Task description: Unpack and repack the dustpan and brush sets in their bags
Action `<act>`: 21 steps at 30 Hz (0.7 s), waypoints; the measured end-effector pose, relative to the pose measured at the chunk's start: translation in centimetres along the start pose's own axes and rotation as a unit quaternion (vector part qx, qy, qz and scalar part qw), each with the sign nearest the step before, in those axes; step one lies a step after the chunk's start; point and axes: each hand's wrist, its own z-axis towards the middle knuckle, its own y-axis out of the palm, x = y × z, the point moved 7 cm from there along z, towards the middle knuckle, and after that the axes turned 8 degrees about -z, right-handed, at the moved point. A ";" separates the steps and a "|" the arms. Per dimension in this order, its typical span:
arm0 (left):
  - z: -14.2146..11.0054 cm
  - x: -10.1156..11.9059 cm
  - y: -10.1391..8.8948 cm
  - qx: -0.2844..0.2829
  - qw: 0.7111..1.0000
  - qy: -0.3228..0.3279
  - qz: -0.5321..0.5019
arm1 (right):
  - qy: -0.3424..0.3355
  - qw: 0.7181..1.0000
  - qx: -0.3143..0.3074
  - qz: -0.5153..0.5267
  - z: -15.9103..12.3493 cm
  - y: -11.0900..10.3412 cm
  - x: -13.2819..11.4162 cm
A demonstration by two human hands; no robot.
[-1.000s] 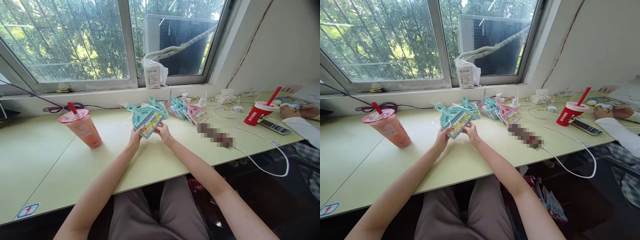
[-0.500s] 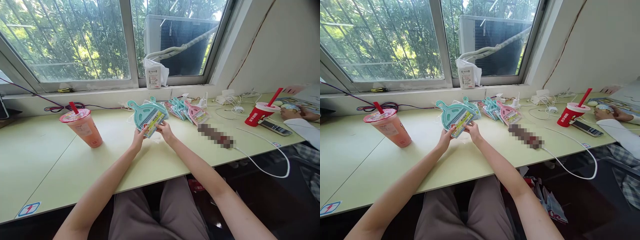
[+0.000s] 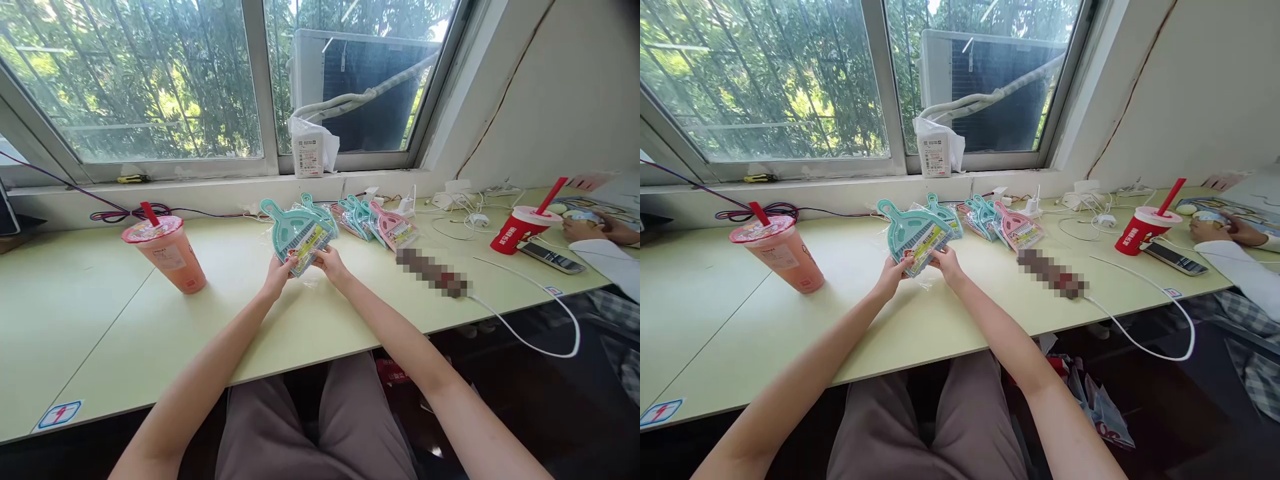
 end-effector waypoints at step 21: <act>2.8 0.8 -7.1 -0.031 0.985 -0.130 -0.108 | -0.447 0.691 0.041 -0.566 -3.7 0.8 -8.1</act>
